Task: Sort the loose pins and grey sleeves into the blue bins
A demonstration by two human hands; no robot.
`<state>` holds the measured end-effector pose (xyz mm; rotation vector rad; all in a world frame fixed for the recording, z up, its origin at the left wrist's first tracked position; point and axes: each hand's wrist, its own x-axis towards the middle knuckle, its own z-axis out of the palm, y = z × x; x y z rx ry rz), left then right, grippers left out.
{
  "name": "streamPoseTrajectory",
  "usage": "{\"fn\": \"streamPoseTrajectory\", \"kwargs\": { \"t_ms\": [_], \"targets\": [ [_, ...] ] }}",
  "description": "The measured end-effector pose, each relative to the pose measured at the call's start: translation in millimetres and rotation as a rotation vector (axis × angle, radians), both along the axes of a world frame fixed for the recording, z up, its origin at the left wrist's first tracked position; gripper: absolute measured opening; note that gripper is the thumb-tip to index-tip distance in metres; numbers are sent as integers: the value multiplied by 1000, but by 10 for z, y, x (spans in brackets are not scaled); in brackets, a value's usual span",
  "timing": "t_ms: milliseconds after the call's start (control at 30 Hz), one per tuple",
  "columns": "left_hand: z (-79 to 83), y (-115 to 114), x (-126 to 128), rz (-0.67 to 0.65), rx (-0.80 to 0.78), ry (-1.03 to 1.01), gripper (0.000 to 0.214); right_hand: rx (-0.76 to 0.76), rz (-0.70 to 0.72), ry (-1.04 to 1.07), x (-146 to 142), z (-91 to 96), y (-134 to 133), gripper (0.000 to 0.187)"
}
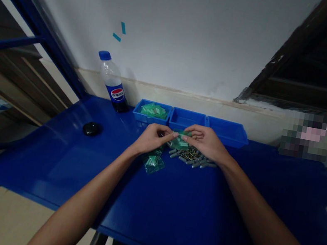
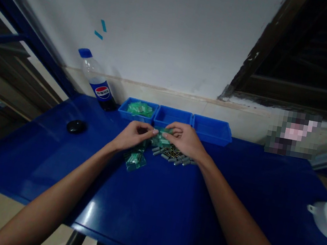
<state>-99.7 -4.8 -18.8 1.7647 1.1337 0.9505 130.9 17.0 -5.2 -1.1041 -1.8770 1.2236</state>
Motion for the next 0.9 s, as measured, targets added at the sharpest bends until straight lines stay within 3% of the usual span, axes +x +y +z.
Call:
{"fn": "streamPoseTrajectory", "kwargs": {
  "t_ms": [133,267,433,533,600,700,833,900],
  "targets": [
    [19,-27,16,-115,-51,-56,43,-75,5,93,6,23,21,26],
    [18,-2,-29,-102,-123,-113,46,-87,-36,92,-1,34,6,30],
    [-51,112,-65,159,-123,-314,51,-82,-159,64,27,1,39,25],
    [-94,174,-52,324,-100,-505,49,-66,-152,45,45,1,52,22],
    [-104,187,-59,381,-92,-508,47,-72,-141,39,46,10,50,19],
    [-83,155,-126,392,0,-189,42,-87,-125,27,39,20,43,16],
    [-28,63,-255,188,266,541,31,-89,-106,19,32,26,42,15],
    [-13,32,-288,105,287,726,38,-94,-102,14,29,34,40,15]
  ]
}}
